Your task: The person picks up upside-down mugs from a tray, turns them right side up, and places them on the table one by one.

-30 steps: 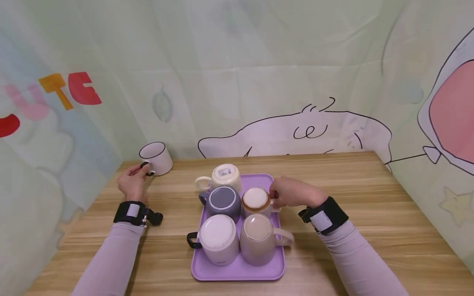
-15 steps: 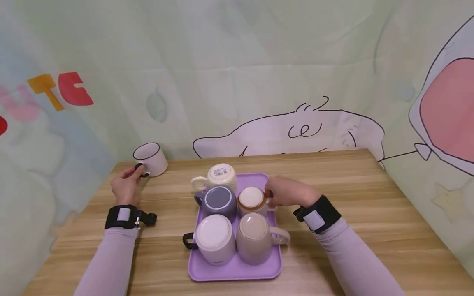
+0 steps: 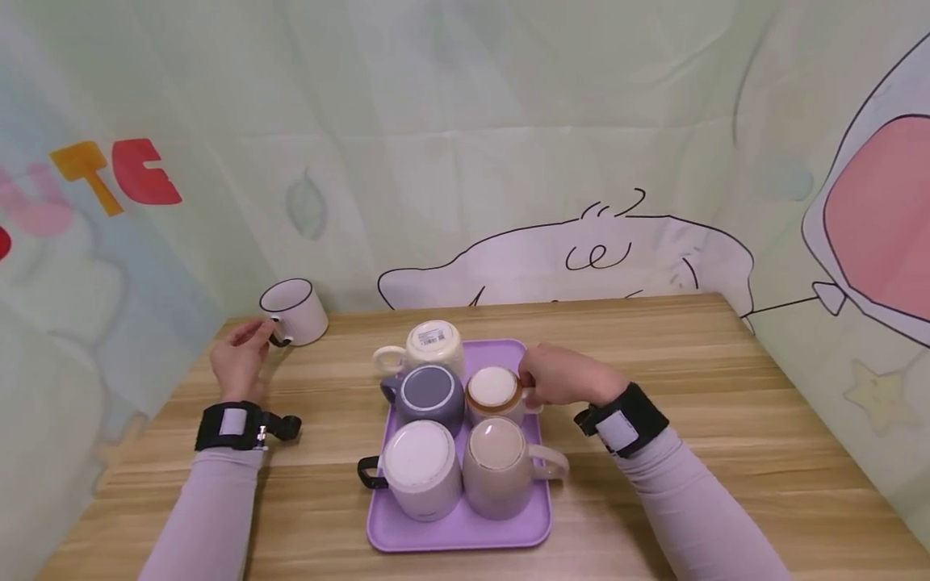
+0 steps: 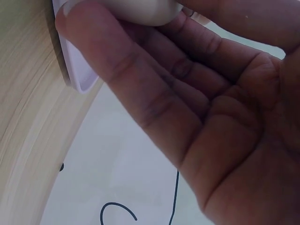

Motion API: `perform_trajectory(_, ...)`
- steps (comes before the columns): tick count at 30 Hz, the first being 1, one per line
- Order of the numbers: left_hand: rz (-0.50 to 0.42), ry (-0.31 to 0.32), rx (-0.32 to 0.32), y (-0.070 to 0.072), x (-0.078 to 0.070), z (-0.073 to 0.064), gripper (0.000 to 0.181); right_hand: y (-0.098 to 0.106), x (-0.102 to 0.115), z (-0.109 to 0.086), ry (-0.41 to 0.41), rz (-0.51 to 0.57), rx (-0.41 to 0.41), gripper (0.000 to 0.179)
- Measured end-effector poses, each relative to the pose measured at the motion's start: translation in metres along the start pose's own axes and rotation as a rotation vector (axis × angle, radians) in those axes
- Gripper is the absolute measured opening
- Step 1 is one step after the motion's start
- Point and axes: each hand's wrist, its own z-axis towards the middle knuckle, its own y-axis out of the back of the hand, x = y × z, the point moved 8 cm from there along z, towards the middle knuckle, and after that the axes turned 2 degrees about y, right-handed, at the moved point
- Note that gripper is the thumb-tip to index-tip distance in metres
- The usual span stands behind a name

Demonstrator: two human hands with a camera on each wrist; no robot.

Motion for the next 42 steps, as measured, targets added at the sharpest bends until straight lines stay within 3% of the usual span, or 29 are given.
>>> perform_trajectory(6,0.096,-0.18,-0.064,-0.003,-0.032,-0.008,0.032,0.005,0.003,0.0,0.042,-0.054,-0.027,0.01)
perform_trajectory(10,0.135,-0.235,-0.016,-0.017,-0.046,-0.017,0.032,0.006,0.002,0.001,0.042,-0.069,-0.034,0.011)
perform_trajectory(14,0.181,-0.269,0.074,-0.035,-0.054,-0.03,0.035,0.006,0.001,0.001,0.038,-0.07,-0.031,0.011)
perform_trajectory(21,0.152,-0.301,0.334,-0.069,-0.064,-0.057,0.042,0.008,0.0,0.002,0.037,-0.071,-0.046,0.008)
perform_trajectory(28,0.144,-0.246,0.53,-0.097,-0.072,-0.089,0.045,0.008,0.001,0.0,0.026,-0.069,-0.066,0.014)
perform_trajectory(36,0.104,-0.241,0.684,-0.121,-0.076,-0.118,0.045,0.02,0.004,-0.005,0.044,-0.056,-0.129,0.013)
perform_trajectory(42,0.101,-0.244,0.752,-0.134,-0.076,-0.132,0.042,0.03,0.002,-0.009,0.032,-0.035,-0.167,0.015)
